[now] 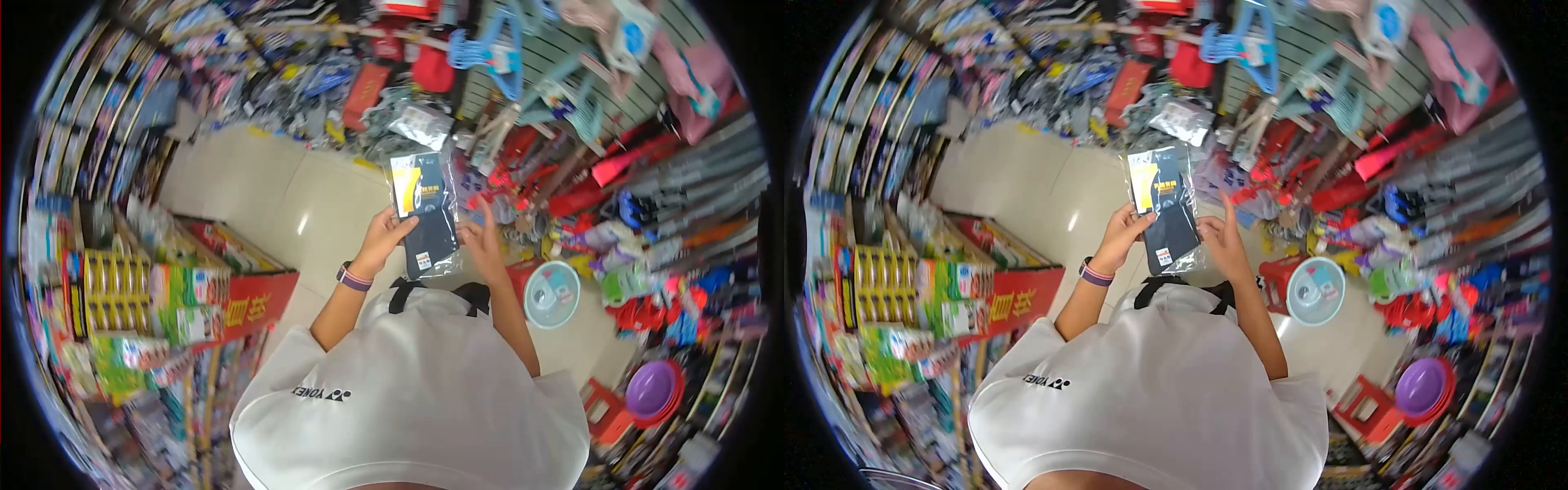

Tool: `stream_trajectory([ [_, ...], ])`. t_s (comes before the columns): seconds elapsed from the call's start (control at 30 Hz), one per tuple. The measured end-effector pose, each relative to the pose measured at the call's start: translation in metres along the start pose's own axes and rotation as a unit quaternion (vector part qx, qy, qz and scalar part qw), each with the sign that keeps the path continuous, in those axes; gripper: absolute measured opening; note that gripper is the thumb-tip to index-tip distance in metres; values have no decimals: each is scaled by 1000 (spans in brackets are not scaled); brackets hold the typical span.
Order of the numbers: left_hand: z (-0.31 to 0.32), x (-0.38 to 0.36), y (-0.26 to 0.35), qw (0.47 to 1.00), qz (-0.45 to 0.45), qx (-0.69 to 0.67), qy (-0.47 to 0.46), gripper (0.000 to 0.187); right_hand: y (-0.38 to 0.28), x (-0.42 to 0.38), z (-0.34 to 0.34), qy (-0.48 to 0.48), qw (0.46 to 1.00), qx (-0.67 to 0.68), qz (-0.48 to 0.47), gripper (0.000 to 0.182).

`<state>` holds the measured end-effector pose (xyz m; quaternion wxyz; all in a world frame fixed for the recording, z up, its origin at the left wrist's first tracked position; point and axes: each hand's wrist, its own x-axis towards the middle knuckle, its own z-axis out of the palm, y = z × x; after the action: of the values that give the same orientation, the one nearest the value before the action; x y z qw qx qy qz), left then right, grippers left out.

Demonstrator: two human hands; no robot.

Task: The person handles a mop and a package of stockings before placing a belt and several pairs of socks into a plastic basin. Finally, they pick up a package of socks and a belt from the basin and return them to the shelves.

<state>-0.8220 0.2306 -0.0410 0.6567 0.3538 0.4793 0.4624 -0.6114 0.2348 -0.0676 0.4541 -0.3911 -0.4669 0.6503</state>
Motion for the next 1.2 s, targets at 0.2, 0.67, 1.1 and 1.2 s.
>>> stream_trajectory([
  [0.2,-92,-44,15,990,60,-47,122,28,20,29,86,-134,984,-69,91,38],
  [0.67,-224,-70,45,916,125,-176,338,25,68,148,229,-319,908,20,272,54],
  [1.1,-371,42,100,899,73,-182,392,20,73,327,339,-342,913,-57,215,35],
  [1.2,-396,78,120,904,67,-193,376,18,79,362,342,-320,922,-41,216,37],
])
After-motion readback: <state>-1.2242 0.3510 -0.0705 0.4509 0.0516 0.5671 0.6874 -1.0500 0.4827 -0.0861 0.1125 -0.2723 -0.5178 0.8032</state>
